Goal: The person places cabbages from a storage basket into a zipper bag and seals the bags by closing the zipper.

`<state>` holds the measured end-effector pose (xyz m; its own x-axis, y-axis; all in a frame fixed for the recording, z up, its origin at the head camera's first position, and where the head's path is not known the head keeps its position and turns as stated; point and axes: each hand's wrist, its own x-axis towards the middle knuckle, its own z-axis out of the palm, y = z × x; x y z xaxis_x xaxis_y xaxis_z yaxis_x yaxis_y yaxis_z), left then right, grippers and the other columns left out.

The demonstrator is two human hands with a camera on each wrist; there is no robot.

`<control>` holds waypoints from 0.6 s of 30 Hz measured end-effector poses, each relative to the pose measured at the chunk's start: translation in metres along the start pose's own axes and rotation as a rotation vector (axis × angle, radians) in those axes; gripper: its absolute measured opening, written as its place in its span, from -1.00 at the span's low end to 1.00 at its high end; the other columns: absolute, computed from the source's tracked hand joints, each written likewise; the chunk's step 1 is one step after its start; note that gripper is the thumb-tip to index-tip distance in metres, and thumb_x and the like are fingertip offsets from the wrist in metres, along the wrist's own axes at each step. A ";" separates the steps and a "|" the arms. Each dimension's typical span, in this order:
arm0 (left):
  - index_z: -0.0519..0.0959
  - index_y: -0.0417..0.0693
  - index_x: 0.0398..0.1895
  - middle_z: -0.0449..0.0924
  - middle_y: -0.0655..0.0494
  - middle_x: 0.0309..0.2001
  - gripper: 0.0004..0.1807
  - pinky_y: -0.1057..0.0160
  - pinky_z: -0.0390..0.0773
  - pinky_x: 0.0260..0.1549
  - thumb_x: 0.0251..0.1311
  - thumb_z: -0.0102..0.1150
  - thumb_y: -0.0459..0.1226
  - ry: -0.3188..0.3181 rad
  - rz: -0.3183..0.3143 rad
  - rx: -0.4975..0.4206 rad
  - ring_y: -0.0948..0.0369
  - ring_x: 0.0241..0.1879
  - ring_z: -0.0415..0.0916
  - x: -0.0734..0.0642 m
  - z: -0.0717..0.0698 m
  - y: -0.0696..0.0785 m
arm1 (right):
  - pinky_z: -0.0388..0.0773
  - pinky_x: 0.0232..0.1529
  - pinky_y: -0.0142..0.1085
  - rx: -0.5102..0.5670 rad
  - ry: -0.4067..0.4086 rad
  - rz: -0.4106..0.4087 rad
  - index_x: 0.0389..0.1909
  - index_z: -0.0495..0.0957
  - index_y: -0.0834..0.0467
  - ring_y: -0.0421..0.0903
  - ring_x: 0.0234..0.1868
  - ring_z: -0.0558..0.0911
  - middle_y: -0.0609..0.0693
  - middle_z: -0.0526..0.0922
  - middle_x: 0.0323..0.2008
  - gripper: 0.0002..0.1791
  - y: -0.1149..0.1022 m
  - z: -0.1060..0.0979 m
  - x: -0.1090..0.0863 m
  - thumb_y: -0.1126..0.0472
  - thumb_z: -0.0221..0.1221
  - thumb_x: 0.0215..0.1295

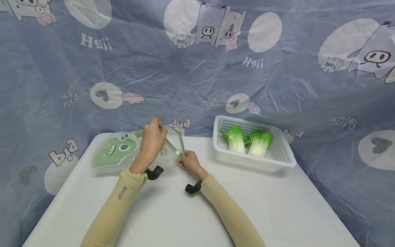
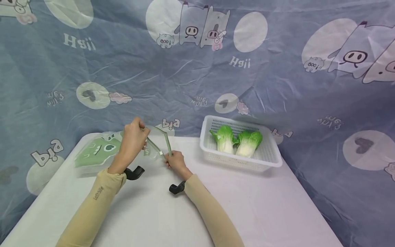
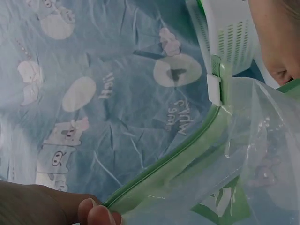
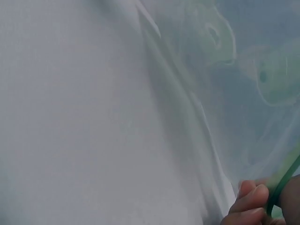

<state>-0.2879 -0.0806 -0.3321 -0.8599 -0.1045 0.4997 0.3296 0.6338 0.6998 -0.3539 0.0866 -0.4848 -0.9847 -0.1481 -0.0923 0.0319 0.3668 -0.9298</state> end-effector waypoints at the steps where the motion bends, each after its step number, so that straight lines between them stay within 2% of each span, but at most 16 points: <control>1: 0.38 -0.29 -0.30 0.51 -0.14 -0.69 -0.96 0.31 0.39 -0.89 0.27 0.00 -0.44 0.008 -0.002 -0.006 0.22 -0.89 0.39 -0.001 -0.002 0.000 | 0.42 -0.66 -0.51 -0.002 0.001 -0.002 -0.17 0.56 0.35 -0.27 -0.69 0.45 0.02 0.60 -0.59 -0.79 0.001 0.000 0.000 0.28 0.04 0.40; 5: 0.37 -0.27 -0.35 0.46 -0.11 -0.74 -0.94 0.30 0.37 -0.87 0.28 0.00 -0.44 0.052 0.014 -0.005 0.21 -0.91 0.36 0.000 -0.009 0.002 | 0.41 -0.67 -0.52 -0.027 -0.001 -0.014 -0.23 0.56 0.33 -0.27 -0.70 0.45 0.00 0.59 -0.60 -0.79 0.002 -0.002 -0.002 0.25 0.05 0.41; 7: 0.38 -0.27 -0.36 0.44 -0.10 -0.75 -0.94 0.31 0.32 -0.86 0.27 0.01 -0.43 0.048 0.012 0.009 0.21 -0.90 0.33 0.000 -0.010 0.003 | 0.42 -0.66 -0.51 -0.042 -0.006 -0.016 -0.24 0.57 0.32 -0.27 -0.69 0.45 -0.01 0.59 -0.61 -0.79 0.001 -0.004 -0.002 0.24 0.06 0.41; 11: 0.40 -0.23 -0.39 0.43 -0.04 -0.72 -0.93 0.32 0.23 -0.81 0.22 0.05 -0.41 -0.027 -0.019 0.072 0.22 -0.83 0.27 -0.001 -0.006 0.003 | 0.44 -0.63 -0.48 -0.109 -0.020 -0.029 -0.28 0.60 0.26 -0.25 -0.68 0.47 -0.04 0.57 -0.64 -0.82 -0.004 -0.008 -0.006 0.20 0.15 0.35; 14: 0.42 -0.21 -0.46 0.44 -0.02 -0.69 -0.89 0.30 0.26 -0.75 0.19 0.09 -0.40 -0.105 -0.042 0.121 0.21 -0.78 0.26 -0.002 -0.001 0.002 | 0.52 -0.56 -0.38 -0.183 -0.042 -0.046 -0.33 0.61 0.22 -0.18 -0.65 0.54 -0.01 0.59 -0.63 -0.74 -0.012 -0.015 -0.011 0.07 0.25 0.27; 18: 0.42 -0.21 -0.50 0.49 -0.03 -0.67 -0.87 0.30 0.44 -0.70 0.17 0.11 -0.41 -0.207 -0.081 0.113 0.24 -0.81 0.42 -0.001 0.004 -0.002 | 0.67 -0.31 -0.15 -0.260 -0.114 -0.056 -0.25 0.62 0.20 0.04 -0.40 0.70 0.14 0.69 -0.40 -0.58 -0.034 -0.036 -0.023 -0.11 0.26 0.22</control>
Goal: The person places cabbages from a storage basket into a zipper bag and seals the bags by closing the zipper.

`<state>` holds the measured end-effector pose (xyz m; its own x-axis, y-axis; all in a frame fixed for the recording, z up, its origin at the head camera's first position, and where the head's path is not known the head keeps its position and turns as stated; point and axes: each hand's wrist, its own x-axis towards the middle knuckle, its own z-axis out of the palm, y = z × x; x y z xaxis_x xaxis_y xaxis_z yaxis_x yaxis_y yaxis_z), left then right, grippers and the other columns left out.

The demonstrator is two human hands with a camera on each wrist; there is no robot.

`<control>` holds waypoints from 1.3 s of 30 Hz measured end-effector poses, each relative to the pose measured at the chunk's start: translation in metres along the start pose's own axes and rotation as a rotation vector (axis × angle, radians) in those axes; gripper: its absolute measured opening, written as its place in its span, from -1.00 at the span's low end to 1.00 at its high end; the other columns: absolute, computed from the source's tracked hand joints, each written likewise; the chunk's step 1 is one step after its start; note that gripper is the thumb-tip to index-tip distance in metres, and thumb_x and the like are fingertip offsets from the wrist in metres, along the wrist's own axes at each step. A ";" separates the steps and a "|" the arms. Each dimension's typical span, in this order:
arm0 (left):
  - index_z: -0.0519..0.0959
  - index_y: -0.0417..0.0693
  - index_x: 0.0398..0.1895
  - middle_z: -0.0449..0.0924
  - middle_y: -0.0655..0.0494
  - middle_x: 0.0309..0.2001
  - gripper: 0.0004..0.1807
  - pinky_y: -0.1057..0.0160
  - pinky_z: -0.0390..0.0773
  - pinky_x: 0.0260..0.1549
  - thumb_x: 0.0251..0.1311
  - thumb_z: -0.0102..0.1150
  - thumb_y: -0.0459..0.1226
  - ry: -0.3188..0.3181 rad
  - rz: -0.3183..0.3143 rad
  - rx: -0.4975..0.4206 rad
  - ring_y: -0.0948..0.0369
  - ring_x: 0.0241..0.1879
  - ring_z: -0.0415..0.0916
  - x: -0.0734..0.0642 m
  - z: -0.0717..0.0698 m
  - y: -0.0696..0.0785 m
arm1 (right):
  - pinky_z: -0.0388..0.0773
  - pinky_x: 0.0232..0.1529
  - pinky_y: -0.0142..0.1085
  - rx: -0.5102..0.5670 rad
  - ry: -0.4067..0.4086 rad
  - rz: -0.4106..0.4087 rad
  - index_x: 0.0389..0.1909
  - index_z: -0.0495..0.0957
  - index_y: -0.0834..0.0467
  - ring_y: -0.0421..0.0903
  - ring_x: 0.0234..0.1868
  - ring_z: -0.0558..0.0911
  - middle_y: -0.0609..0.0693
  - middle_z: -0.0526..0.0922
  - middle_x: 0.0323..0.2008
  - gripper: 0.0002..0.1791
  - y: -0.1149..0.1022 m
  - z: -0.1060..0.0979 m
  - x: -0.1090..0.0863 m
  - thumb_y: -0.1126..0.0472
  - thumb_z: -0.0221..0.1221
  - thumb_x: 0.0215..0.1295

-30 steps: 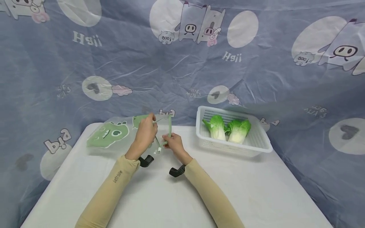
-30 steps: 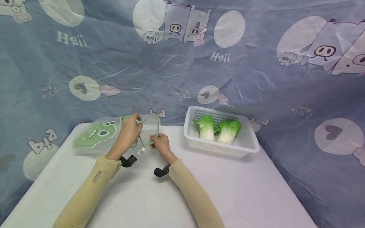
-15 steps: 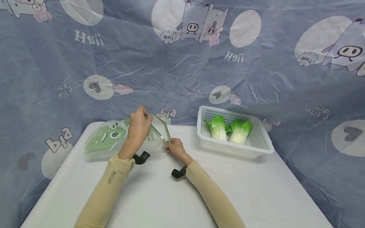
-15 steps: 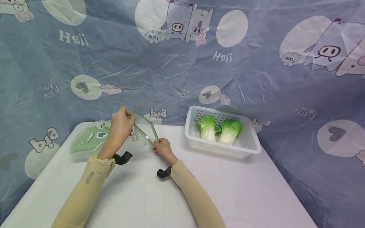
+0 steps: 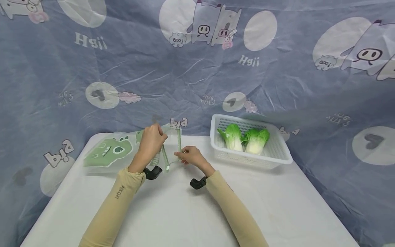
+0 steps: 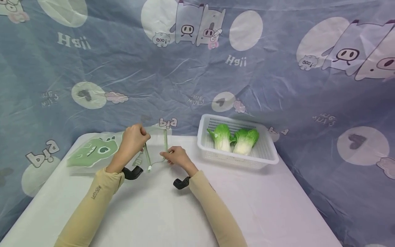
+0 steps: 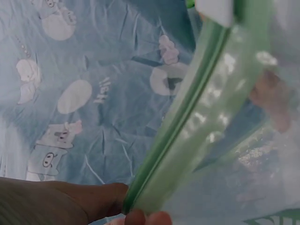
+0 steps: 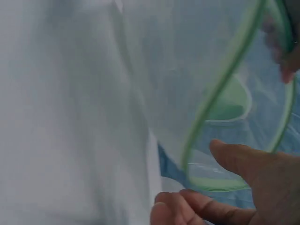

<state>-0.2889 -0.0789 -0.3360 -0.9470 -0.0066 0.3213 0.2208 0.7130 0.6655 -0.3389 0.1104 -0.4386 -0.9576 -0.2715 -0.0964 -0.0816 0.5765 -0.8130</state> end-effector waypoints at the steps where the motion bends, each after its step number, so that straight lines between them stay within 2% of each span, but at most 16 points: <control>1: 0.41 -0.21 -0.49 0.51 -0.04 -0.66 -0.88 0.30 0.49 -0.69 0.17 0.11 -0.41 -0.031 -0.013 -0.016 0.24 -0.82 0.45 0.001 0.001 -0.001 | 0.68 -0.24 -0.10 -0.012 -0.022 -0.005 -0.21 0.62 0.22 0.10 -0.33 0.71 0.19 0.70 -0.33 -0.55 -0.005 -0.008 -0.004 -0.12 0.26 0.23; 4: 0.40 -0.27 -0.38 0.52 -0.05 -0.65 -0.89 0.24 0.60 -0.67 0.17 0.12 -0.41 -0.127 -0.060 -0.099 0.21 -0.82 0.51 0.004 0.003 -0.005 | 0.68 -0.21 -0.11 -0.051 -0.065 -0.014 -0.19 0.63 0.25 0.14 -0.24 0.71 0.24 0.69 -0.25 -0.54 -0.019 -0.036 -0.015 -0.11 0.24 0.25; 7: 0.36 -0.31 -0.20 0.52 -0.05 -0.67 -0.80 0.19 0.65 -0.63 0.19 0.14 -0.40 -0.207 -0.106 -0.182 0.19 -0.77 0.52 0.005 0.005 -0.007 | 0.69 -0.29 -0.22 -0.109 -0.086 -0.008 -0.25 0.65 0.23 0.05 -0.33 0.72 0.17 0.69 -0.32 -0.58 -0.033 -0.067 -0.026 -0.10 0.25 0.24; 12: 0.37 -0.31 -0.12 0.51 -0.02 -0.69 -0.75 0.22 0.64 -0.64 0.21 0.15 -0.37 -0.268 -0.126 -0.223 0.19 -0.76 0.52 0.007 0.010 -0.008 | 0.65 -0.30 -0.27 -0.172 -0.060 0.005 -0.38 0.63 0.18 -0.10 -0.45 0.66 0.07 0.65 -0.45 -0.67 -0.049 -0.122 -0.041 -0.04 0.26 0.26; 15: 0.40 -0.28 -0.17 0.51 -0.02 -0.68 -0.79 0.24 0.63 -0.65 0.24 0.16 -0.34 -0.289 -0.127 -0.211 0.19 -0.76 0.53 0.007 0.013 -0.008 | 0.54 -0.38 -0.30 -0.211 -0.008 0.027 -0.63 0.47 0.14 -0.15 -0.60 0.49 -0.02 0.50 -0.65 -0.61 -0.047 -0.152 -0.042 -0.01 0.25 0.27; 17: 0.40 -0.25 -0.20 0.51 -0.03 -0.67 -0.81 0.25 0.63 -0.65 0.25 0.17 -0.32 -0.304 -0.140 -0.210 0.19 -0.75 0.53 0.007 0.015 -0.007 | 0.43 -0.45 -0.32 -0.287 0.025 0.060 -0.77 0.32 0.08 -0.18 -0.68 0.35 -0.10 0.34 -0.76 -0.50 -0.041 -0.169 -0.039 -0.02 0.24 0.27; 20: 0.40 -0.26 -0.20 0.51 -0.04 -0.66 -0.80 0.24 0.63 -0.64 0.26 0.16 -0.32 -0.323 -0.144 -0.211 0.20 -0.75 0.53 0.006 0.017 -0.006 | 0.31 -0.52 -0.33 -0.412 0.048 0.150 -0.83 0.13 0.01 -0.21 -0.73 0.18 -0.16 0.14 -0.81 -0.40 -0.028 -0.190 -0.030 -0.08 0.23 0.24; 24: 0.41 -0.28 -0.22 0.52 -0.05 -0.65 -0.80 0.20 0.65 -0.61 0.24 0.18 -0.33 -0.326 -0.147 -0.219 0.21 -0.76 0.52 0.005 0.020 -0.004 | 0.25 -0.62 -0.38 -0.452 0.060 0.277 -0.68 0.18 0.02 -0.26 -0.76 0.11 -0.20 0.06 -0.76 -0.49 -0.006 -0.209 -0.019 -0.11 0.24 0.19; 26: 0.41 -0.28 -0.22 0.52 -0.05 -0.64 -0.80 0.19 0.66 -0.61 0.24 0.18 -0.33 -0.335 -0.145 -0.223 0.21 -0.76 0.53 0.005 0.023 -0.003 | 0.19 -0.65 -0.39 -0.417 0.060 0.321 -0.43 0.39 0.17 -0.27 -0.76 0.06 -0.20 0.05 -0.76 -0.59 0.006 -0.215 -0.014 -0.09 0.24 0.20; 29: 0.40 -0.27 -0.23 0.52 -0.05 -0.64 -0.81 0.18 0.66 -0.60 0.24 0.18 -0.33 -0.359 -0.144 -0.224 0.20 -0.76 0.54 0.005 0.028 -0.003 | 0.16 -0.66 -0.39 -0.396 0.059 0.403 -0.10 0.45 0.32 -0.27 -0.77 0.01 -0.20 0.01 -0.77 -0.42 0.023 -0.222 -0.008 -0.14 0.21 0.21; 31: 0.40 -0.27 -0.24 0.52 -0.04 -0.65 -0.81 0.14 0.67 -0.57 0.24 0.18 -0.34 -0.372 -0.141 -0.221 0.20 -0.76 0.54 0.005 0.030 -0.003 | 0.20 -0.65 -0.37 -0.388 0.060 0.446 0.14 0.39 0.36 -0.26 -0.76 0.07 -0.16 0.12 -0.71 -0.26 0.032 -0.224 -0.004 -0.19 0.19 0.22; 33: 0.40 -0.26 -0.24 0.51 -0.04 -0.65 -0.82 0.11 0.68 -0.55 0.24 0.17 -0.34 -0.378 -0.142 -0.218 0.20 -0.76 0.54 0.005 0.031 -0.003 | 0.25 -0.62 -0.38 -0.382 0.062 0.482 0.07 0.45 0.34 -0.25 -0.72 0.14 -0.11 0.25 -0.59 -0.27 0.040 -0.224 0.001 -0.23 0.19 0.22; 34: 0.40 -0.26 -0.25 0.51 -0.03 -0.66 -0.82 0.10 0.68 -0.53 0.24 0.18 -0.34 -0.379 -0.142 -0.215 0.20 -0.76 0.53 0.005 0.032 -0.003 | 0.26 -0.61 -0.38 -0.380 0.061 0.492 0.16 0.42 0.34 -0.24 -0.71 0.16 -0.09 0.26 -0.55 -0.23 0.044 -0.224 0.003 -0.24 0.19 0.22; 35: 0.39 -0.26 -0.25 0.51 -0.03 -0.66 -0.82 0.08 0.68 -0.51 0.24 0.17 -0.34 -0.382 -0.143 -0.212 0.20 -0.76 0.53 0.005 0.032 -0.003 | 0.27 -0.60 -0.38 -0.383 0.060 0.503 0.14 0.42 0.32 -0.23 -0.70 0.19 -0.08 0.27 -0.54 -0.24 0.047 -0.223 0.005 -0.25 0.19 0.21; 37: 0.40 -0.25 -0.25 0.50 -0.03 -0.65 -0.82 0.07 0.68 -0.50 0.24 0.18 -0.34 -0.382 -0.142 -0.204 0.20 -0.76 0.53 0.004 0.033 -0.002 | 0.23 -0.61 -0.39 -0.389 0.054 0.517 0.04 0.49 0.31 -0.22 -0.69 0.19 -0.08 0.29 -0.57 -0.29 0.053 -0.223 0.008 -0.25 0.20 0.21; 39: 0.40 -0.25 -0.25 0.50 -0.03 -0.65 -0.82 0.08 0.68 -0.50 0.24 0.18 -0.34 -0.381 -0.139 -0.203 0.21 -0.77 0.52 0.004 0.034 -0.002 | 0.16 -0.62 -0.38 -0.403 0.045 0.528 -0.15 0.55 0.27 -0.23 -0.71 0.13 -0.10 0.19 -0.68 -0.40 0.056 -0.223 0.009 -0.24 0.22 0.19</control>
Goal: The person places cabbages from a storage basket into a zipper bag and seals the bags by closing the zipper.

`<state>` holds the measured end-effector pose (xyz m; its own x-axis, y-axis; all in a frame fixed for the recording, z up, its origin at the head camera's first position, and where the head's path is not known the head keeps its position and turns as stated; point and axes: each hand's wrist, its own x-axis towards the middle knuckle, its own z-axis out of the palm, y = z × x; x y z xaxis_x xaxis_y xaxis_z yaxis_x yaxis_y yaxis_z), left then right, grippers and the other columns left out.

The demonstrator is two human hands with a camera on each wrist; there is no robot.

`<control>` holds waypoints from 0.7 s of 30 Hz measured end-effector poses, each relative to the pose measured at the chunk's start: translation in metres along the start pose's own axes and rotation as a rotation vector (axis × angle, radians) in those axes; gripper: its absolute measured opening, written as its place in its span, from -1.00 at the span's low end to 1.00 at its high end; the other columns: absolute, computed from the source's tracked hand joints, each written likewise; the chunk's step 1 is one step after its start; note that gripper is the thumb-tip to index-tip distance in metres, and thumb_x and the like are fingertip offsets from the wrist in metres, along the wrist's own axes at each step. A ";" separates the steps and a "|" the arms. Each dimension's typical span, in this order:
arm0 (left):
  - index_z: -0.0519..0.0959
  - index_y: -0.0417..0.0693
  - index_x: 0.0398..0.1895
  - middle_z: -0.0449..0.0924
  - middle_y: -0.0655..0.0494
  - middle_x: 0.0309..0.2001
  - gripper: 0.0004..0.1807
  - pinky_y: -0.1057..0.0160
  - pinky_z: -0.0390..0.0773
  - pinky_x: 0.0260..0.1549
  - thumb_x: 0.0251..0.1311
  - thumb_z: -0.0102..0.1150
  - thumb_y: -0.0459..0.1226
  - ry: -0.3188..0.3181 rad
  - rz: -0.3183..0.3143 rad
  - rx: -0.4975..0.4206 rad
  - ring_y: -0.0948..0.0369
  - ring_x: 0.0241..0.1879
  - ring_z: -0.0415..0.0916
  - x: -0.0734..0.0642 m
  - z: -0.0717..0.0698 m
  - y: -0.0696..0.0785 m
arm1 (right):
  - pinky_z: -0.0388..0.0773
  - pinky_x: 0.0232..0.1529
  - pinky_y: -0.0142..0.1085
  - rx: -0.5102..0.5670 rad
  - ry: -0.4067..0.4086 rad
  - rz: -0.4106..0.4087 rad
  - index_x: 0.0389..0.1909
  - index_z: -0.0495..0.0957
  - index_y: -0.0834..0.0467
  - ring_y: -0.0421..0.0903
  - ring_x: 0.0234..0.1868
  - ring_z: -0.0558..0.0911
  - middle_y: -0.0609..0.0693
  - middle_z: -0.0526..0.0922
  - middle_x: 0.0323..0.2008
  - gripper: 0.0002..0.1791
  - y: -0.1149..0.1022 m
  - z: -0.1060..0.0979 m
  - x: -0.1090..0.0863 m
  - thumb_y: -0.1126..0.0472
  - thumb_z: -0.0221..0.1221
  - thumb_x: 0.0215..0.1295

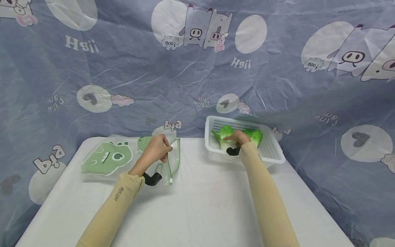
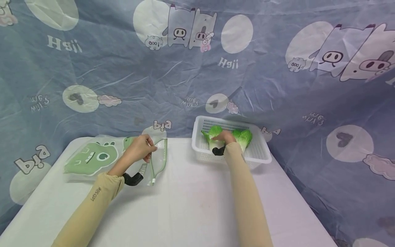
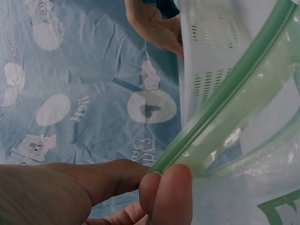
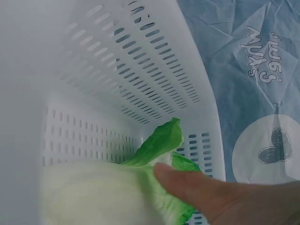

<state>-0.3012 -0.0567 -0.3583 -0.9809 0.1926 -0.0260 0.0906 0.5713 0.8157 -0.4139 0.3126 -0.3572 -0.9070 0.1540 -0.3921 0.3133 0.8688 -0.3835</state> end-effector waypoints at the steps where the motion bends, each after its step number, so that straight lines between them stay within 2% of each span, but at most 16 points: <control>1: 0.40 -0.25 -0.25 0.50 -0.02 -0.65 -0.82 0.07 0.68 -0.50 0.24 0.18 -0.34 -0.001 0.001 0.000 0.22 -0.77 0.52 0.000 0.000 0.000 | 0.13 -0.61 -0.37 -0.001 -0.007 0.001 -0.24 0.55 0.24 -0.22 -0.71 0.10 -0.10 0.13 -0.72 -0.45 0.001 0.001 0.001 -0.22 0.23 0.19; 3: 0.40 -0.25 -0.25 0.50 -0.02 -0.65 -0.83 0.08 0.68 -0.50 0.24 0.17 -0.34 0.002 0.004 0.003 0.23 -0.77 0.51 0.000 0.000 0.000 | 0.13 -0.60 -0.35 0.017 -0.013 0.000 -0.40 0.55 0.20 -0.21 -0.71 0.08 -0.10 0.13 -0.73 -0.55 0.003 0.002 0.001 -0.16 0.28 0.17; 6: 0.39 -0.25 -0.26 0.49 -0.01 -0.66 -0.83 0.09 0.68 -0.52 0.24 0.17 -0.35 0.004 0.004 0.002 0.23 -0.78 0.50 0.000 0.000 0.000 | 0.16 -0.57 -0.32 0.024 -0.010 -0.004 -0.56 0.45 0.12 -0.18 -0.67 0.10 -0.06 0.17 -0.69 -0.59 0.004 0.006 0.002 -0.11 0.33 0.13; 12: 0.39 -0.26 -0.27 0.49 -0.01 -0.68 -0.84 0.07 0.68 -0.51 0.23 0.16 -0.35 -0.004 0.021 0.002 0.22 -0.78 0.51 0.000 0.000 0.001 | 0.30 -0.50 -0.29 0.084 0.008 0.004 -0.43 0.54 0.15 -0.13 -0.55 0.29 0.00 0.37 -0.55 -0.64 0.005 0.010 0.007 -0.07 0.35 0.10; 18: 0.39 -0.24 -0.26 0.49 -0.01 -0.68 -0.84 0.16 0.65 -0.59 0.26 0.16 -0.33 -0.005 0.004 0.008 0.20 -0.78 0.52 0.001 0.001 -0.001 | 0.15 -0.64 -0.34 0.146 0.023 -0.018 -0.62 0.40 0.09 -0.20 -0.70 0.12 -0.11 0.16 -0.74 -0.55 0.009 0.013 0.008 -0.15 0.28 0.17; 21: 0.40 -0.24 -0.26 0.50 -0.02 -0.67 -0.83 0.21 0.63 -0.64 0.26 0.15 -0.32 0.010 0.002 0.006 0.21 -0.78 0.51 0.000 0.001 -0.001 | 0.16 -0.63 -0.36 0.170 0.021 -0.053 -0.58 0.40 0.10 -0.21 -0.69 0.12 -0.13 0.15 -0.74 -0.53 0.008 0.012 0.004 -0.20 0.21 0.22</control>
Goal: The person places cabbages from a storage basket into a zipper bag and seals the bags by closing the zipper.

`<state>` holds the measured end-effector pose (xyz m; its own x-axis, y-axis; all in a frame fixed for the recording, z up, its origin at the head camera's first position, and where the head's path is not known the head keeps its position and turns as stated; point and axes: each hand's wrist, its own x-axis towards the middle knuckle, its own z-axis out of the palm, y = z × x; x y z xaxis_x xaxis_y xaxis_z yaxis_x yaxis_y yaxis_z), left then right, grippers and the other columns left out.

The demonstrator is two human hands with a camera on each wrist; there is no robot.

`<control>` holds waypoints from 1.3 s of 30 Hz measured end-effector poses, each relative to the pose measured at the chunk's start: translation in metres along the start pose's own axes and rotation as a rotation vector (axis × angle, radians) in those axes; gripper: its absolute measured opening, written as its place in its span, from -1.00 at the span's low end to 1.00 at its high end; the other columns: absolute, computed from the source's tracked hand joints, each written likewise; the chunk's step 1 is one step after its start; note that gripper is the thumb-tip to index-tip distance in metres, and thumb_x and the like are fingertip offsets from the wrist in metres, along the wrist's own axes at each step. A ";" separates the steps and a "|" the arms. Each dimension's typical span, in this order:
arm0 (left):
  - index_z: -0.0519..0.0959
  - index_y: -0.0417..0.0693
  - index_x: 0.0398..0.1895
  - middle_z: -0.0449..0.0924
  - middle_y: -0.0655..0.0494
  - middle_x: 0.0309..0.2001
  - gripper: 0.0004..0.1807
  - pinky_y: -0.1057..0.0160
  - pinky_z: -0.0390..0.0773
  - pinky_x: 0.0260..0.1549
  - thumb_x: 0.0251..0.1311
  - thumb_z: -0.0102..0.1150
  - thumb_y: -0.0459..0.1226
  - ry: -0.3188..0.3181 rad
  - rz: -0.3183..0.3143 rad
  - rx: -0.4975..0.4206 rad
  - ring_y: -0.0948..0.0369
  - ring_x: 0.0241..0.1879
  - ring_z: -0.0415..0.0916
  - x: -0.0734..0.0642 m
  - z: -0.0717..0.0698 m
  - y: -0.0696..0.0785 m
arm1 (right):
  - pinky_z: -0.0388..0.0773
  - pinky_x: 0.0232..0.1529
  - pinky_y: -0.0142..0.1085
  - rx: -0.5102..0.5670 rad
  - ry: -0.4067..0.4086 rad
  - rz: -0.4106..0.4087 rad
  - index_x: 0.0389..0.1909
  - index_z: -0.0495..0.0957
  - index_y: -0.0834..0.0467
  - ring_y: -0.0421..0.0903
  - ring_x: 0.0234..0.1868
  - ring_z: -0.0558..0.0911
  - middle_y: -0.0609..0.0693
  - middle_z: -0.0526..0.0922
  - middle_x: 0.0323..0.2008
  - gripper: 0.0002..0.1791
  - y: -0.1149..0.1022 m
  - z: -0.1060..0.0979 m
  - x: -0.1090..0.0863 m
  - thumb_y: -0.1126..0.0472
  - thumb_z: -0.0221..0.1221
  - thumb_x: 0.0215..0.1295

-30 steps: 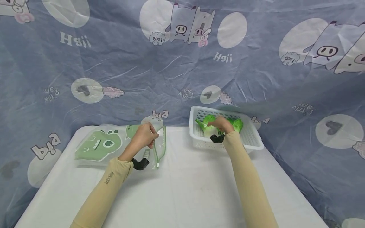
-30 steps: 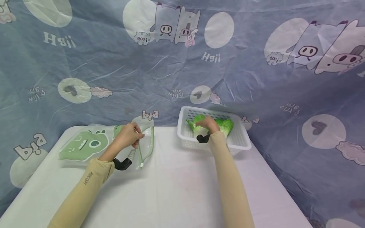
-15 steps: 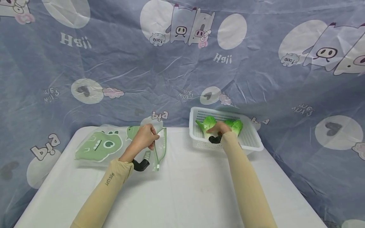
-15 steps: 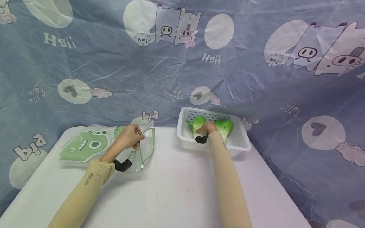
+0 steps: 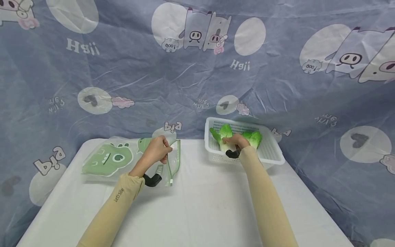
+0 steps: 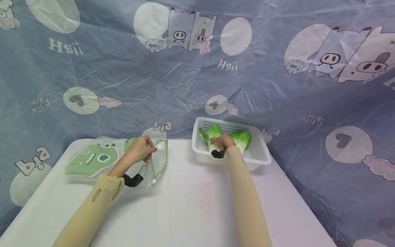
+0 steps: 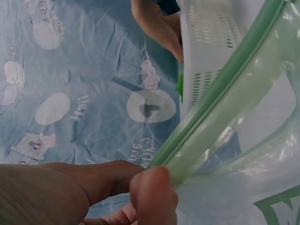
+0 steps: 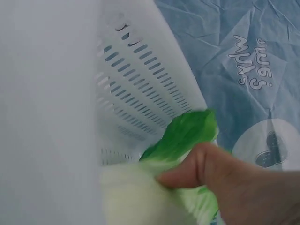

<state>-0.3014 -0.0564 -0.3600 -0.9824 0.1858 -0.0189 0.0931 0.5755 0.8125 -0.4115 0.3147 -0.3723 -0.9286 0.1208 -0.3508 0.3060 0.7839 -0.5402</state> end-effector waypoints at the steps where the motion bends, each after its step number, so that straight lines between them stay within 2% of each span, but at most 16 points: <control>1: 0.40 -0.24 -0.27 0.51 -0.02 -0.67 -0.83 0.22 0.62 -0.65 0.26 0.15 -0.31 0.009 0.003 0.002 0.21 -0.79 0.51 0.000 0.000 0.000 | 0.19 -0.61 -0.35 0.004 0.008 -0.008 -0.55 0.42 0.11 -0.20 -0.67 0.16 -0.12 0.18 -0.71 -0.53 -0.001 0.000 -0.001 -0.22 0.19 0.23; 4: 0.41 -0.24 -0.29 0.52 -0.03 -0.67 -0.84 0.26 0.60 -0.69 0.25 0.15 -0.31 0.038 0.022 0.010 0.22 -0.80 0.51 -0.001 -0.001 0.000 | 0.33 -0.50 -0.32 0.025 0.049 -0.031 -0.45 0.41 0.15 -0.15 -0.56 0.29 -0.07 0.29 -0.59 -0.51 -0.006 -0.002 -0.007 -0.22 0.20 0.19; 7: 0.41 -0.23 -0.30 0.53 -0.03 -0.67 -0.84 0.27 0.58 -0.71 0.24 0.15 -0.31 0.057 0.036 0.010 0.22 -0.80 0.51 -0.001 -0.002 0.000 | 0.44 -0.42 -0.27 0.014 0.129 -0.082 -0.36 0.40 0.22 -0.07 -0.43 0.39 0.02 0.37 -0.43 -0.49 -0.011 -0.004 -0.014 -0.19 0.21 0.16; 11: 0.41 -0.23 -0.30 0.53 -0.04 -0.66 -0.85 0.26 0.58 -0.71 0.25 0.14 -0.31 0.068 0.035 -0.005 0.22 -0.80 0.51 -0.002 -0.004 0.001 | 0.44 -0.45 -0.29 0.017 0.257 -0.187 -0.37 0.35 0.22 -0.04 -0.39 0.39 0.06 0.34 -0.38 -0.51 -0.014 -0.004 -0.025 -0.14 0.23 0.11; 15: 0.41 -0.23 -0.30 0.53 -0.04 -0.64 -0.85 0.26 0.59 -0.70 0.24 0.13 -0.31 0.076 0.033 -0.024 0.21 -0.79 0.51 -0.003 -0.004 0.001 | 0.39 -0.54 -0.31 0.124 0.422 -0.320 -0.46 0.27 0.11 -0.08 -0.50 0.36 -0.01 0.31 -0.47 -0.60 -0.016 0.001 -0.036 -0.03 0.27 0.06; 17: 0.42 -0.23 -0.30 0.54 -0.04 -0.64 -0.85 0.25 0.59 -0.70 0.24 0.13 -0.31 0.080 0.035 -0.028 0.21 -0.79 0.52 -0.003 -0.005 0.002 | 0.38 -0.56 -0.29 0.179 0.502 -0.382 -0.46 0.26 0.11 -0.08 -0.52 0.36 -0.02 0.31 -0.48 -0.61 -0.019 0.005 -0.044 0.01 0.28 0.04; 19: 0.42 -0.23 -0.30 0.54 -0.04 -0.64 -0.85 0.23 0.61 -0.69 0.24 0.13 -0.31 0.083 0.038 -0.032 0.20 -0.79 0.52 -0.003 -0.005 0.002 | 0.40 -0.49 -0.28 0.231 0.561 -0.418 -0.35 0.28 0.14 -0.08 -0.46 0.38 -0.02 0.33 -0.40 -0.59 -0.022 0.011 -0.052 0.02 0.29 0.05; 22: 0.42 -0.24 -0.30 0.54 -0.04 -0.63 -0.85 0.22 0.61 -0.67 0.25 0.13 -0.31 0.083 0.041 -0.031 0.20 -0.79 0.52 -0.003 -0.005 0.002 | 0.38 -0.35 -0.25 0.283 0.623 -0.431 -0.14 0.25 0.18 -0.04 -0.32 0.37 0.04 0.31 -0.25 -0.46 -0.027 0.020 -0.064 -0.02 0.28 0.03; 24: 0.42 -0.23 -0.30 0.54 -0.03 -0.62 -0.86 0.23 0.61 -0.67 0.25 0.12 -0.31 0.083 0.039 -0.032 0.20 -0.79 0.52 -0.003 -0.006 0.002 | 0.34 -0.28 -0.23 0.322 0.637 -0.448 -0.03 0.19 0.16 -0.02 -0.25 0.34 0.08 0.28 -0.17 -0.39 -0.030 0.026 -0.071 -0.01 0.28 0.03; 27: 0.42 -0.23 -0.30 0.54 -0.03 -0.62 -0.86 0.25 0.60 -0.68 0.26 0.11 -0.31 0.081 0.035 -0.033 0.21 -0.78 0.52 -0.003 -0.005 0.002 | 0.32 -0.26 -0.19 0.363 0.648 -0.511 0.03 0.17 0.18 0.01 -0.22 0.34 0.13 0.28 -0.14 -0.37 -0.032 0.039 -0.080 0.04 0.27 0.04; 31: 0.43 -0.23 -0.31 0.54 -0.04 -0.62 -0.86 0.25 0.59 -0.69 0.26 0.11 -0.30 0.082 0.033 -0.032 0.19 -0.78 0.53 -0.003 -0.004 0.001 | 0.41 -0.21 -0.18 0.403 0.655 -0.603 0.08 0.20 0.19 0.01 -0.19 0.43 0.12 0.38 -0.12 -0.34 -0.037 0.060 -0.088 0.10 0.30 0.02; 35: 0.44 -0.23 -0.31 0.54 -0.04 -0.63 -0.86 0.24 0.60 -0.68 0.26 0.10 -0.30 0.080 0.046 -0.037 0.18 -0.77 0.53 -0.002 -0.003 0.002 | 0.47 -0.05 -0.09 0.476 0.615 -0.670 0.13 0.20 0.22 0.05 -0.06 0.49 0.16 0.44 -0.04 -0.31 -0.047 0.085 -0.097 0.15 0.33 0.03; 39: 0.45 -0.23 -0.30 0.55 -0.03 -0.64 -0.87 0.18 0.64 -0.64 0.26 0.08 -0.31 0.073 0.054 -0.048 0.17 -0.77 0.53 0.000 -0.002 0.001 | 0.44 0.11 -0.02 0.576 0.525 -0.720 0.23 0.17 0.23 0.11 0.07 0.49 0.22 0.42 0.10 -0.26 -0.057 0.113 -0.103 0.26 0.32 0.06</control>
<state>-0.3015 -0.0575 -0.3580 -0.9856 0.1557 0.0667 0.1399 0.5268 0.8384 -0.3094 0.1893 -0.3917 -0.8625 0.0989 0.4963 -0.4268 0.3848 -0.8184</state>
